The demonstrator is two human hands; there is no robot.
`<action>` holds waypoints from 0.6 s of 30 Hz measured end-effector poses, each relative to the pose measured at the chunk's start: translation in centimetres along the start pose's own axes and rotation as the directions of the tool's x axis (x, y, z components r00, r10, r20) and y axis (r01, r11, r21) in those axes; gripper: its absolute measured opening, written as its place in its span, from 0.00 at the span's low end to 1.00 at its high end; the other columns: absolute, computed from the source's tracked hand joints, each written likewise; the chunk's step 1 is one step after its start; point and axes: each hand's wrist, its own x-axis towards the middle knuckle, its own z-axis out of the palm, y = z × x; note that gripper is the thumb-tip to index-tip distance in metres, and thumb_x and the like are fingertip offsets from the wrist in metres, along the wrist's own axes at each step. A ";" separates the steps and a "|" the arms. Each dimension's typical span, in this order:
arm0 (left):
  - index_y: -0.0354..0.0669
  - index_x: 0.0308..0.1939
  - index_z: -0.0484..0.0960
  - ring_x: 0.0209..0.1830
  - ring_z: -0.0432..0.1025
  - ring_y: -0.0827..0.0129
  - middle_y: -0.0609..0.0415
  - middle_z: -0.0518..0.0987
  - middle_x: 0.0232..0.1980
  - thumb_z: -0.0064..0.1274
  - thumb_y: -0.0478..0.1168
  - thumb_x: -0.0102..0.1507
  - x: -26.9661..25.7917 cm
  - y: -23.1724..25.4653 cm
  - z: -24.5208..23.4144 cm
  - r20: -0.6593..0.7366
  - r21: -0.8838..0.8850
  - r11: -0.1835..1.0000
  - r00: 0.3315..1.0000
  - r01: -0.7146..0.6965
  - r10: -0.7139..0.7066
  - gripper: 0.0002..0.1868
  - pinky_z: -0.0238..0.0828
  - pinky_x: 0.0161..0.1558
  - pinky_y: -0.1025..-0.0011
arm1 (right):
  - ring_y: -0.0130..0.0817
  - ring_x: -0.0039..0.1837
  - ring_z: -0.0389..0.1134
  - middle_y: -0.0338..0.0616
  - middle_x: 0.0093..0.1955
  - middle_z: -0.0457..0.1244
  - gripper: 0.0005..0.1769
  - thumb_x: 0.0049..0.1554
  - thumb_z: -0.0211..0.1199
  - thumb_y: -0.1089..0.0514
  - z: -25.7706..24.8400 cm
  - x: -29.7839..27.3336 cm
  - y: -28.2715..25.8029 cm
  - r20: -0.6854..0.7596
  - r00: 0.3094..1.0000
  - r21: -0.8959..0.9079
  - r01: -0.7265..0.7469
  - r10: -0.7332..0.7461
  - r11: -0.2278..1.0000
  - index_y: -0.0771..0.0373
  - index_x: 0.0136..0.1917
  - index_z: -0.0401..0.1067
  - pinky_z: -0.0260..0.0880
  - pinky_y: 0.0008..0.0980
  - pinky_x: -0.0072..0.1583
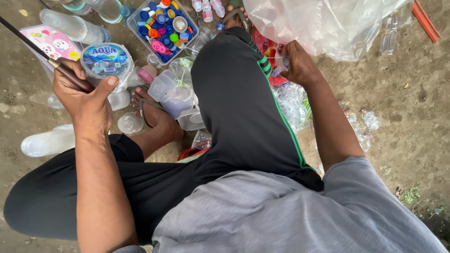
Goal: The person sits on the ground and uses a knife to cut the tops off several plastic bottles. They remove the labels and caps, then slice the bottles into smaller pieces, placing the cut sections into a plastic bag.
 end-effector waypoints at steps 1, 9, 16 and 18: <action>0.52 0.44 0.62 0.50 0.70 0.73 0.62 0.70 0.47 0.66 0.28 0.61 0.0 0.1 0.2 0.003 -0.010 1.000 1.000 0.011 -0.011 0.26 0.71 0.65 0.72 | 0.51 0.45 0.66 0.53 0.50 0.61 0.34 0.40 0.78 0.70 -0.1 -0.4 0.1 0.016 0.999 -0.022 -0.036 0.036 0.999 0.65 0.53 0.58 0.69 0.46 0.51; 0.52 0.45 0.61 0.49 0.71 0.72 0.61 0.71 0.48 0.65 0.26 0.62 0.1 0.0 0.5 0.030 -0.030 0.999 0.999 0.020 -0.020 0.26 0.73 0.63 0.72 | 0.43 0.48 0.67 0.45 0.54 0.63 0.25 0.50 0.76 0.65 -1.2 -2.5 -1.5 -0.074 0.985 0.013 -0.154 0.154 0.988 0.58 0.46 0.57 0.68 0.48 0.57; 0.52 0.44 0.61 0.50 0.71 0.74 0.63 0.70 0.46 0.65 0.24 0.60 -0.2 -0.1 0.5 0.026 -0.006 1.000 0.999 0.026 -0.026 0.27 0.73 0.63 0.72 | 0.44 0.55 0.70 0.47 0.60 0.67 0.22 0.53 0.79 0.60 -1.0 -3.3 -2.4 -0.311 0.950 0.081 -0.008 0.033 0.997 0.67 0.53 0.70 0.72 0.40 0.55; 0.52 0.44 0.61 0.50 0.70 0.74 0.63 0.70 0.46 0.65 0.24 0.60 -0.2 -0.2 0.6 0.028 -0.009 1.000 0.999 0.023 -0.023 0.27 0.73 0.63 0.72 | 0.44 0.51 0.71 0.46 0.58 0.68 0.25 0.53 0.79 0.58 -1.1 -3.5 -2.5 -0.293 0.953 0.075 -0.055 0.074 0.996 0.66 0.55 0.67 0.72 0.40 0.52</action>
